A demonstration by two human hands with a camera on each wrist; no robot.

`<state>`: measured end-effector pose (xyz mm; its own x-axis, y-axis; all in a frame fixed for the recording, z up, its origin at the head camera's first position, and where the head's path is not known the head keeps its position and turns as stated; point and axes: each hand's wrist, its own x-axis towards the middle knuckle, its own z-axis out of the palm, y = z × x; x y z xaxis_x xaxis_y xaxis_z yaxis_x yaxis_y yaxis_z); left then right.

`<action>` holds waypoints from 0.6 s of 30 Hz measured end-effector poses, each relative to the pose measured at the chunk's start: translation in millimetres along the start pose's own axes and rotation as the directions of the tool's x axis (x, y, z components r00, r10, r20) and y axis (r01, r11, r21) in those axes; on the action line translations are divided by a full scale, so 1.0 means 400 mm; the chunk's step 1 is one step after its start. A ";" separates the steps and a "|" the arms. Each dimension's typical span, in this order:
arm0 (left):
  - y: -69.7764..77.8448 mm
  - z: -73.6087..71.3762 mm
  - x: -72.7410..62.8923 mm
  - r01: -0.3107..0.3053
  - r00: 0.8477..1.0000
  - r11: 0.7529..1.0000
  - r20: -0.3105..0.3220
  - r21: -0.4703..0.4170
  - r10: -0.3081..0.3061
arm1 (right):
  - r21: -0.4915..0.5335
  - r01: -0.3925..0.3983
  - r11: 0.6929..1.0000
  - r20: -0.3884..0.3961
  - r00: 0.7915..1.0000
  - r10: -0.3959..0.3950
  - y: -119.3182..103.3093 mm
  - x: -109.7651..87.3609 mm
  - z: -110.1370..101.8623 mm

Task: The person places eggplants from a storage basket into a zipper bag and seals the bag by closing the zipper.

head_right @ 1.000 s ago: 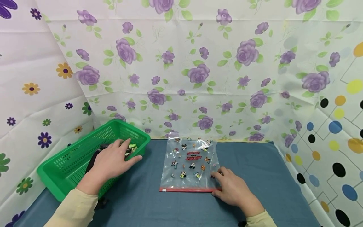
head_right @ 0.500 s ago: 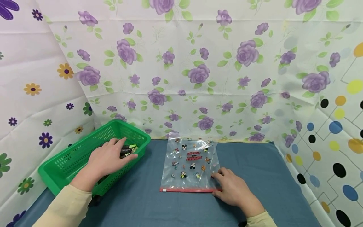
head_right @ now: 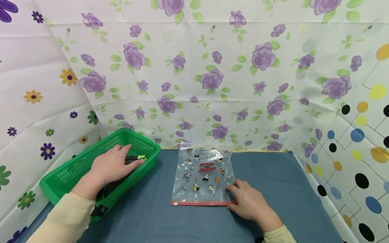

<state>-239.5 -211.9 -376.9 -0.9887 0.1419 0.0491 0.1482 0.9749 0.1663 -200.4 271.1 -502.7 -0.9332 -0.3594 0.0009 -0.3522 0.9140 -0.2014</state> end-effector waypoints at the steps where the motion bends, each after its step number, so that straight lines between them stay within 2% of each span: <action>1: -0.002 -0.004 0.001 -0.001 1.000 1.000 0.001 0.001 0.001 | -0.001 -0.001 1.000 0.000 1.000 0.001 0.000 0.000 0.000; 9: -0.036 -0.032 0.016 0.018 0.999 1.000 0.032 0.004 -0.018 | -0.006 0.001 1.000 0.000 1.000 -0.001 0.002 0.002 0.000; 18: -0.104 -0.033 0.036 0.060 0.994 0.998 0.088 -0.030 -0.057 | -0.012 0.001 1.000 0.007 1.000 -0.001 0.000 0.000 0.001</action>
<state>-259.6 -252.7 -370.1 -0.9938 0.1008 -0.0473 0.0896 0.9761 0.1980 -200.5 271.0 -503.2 -0.9324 -0.3613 -0.0058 -0.3537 0.9158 -0.1900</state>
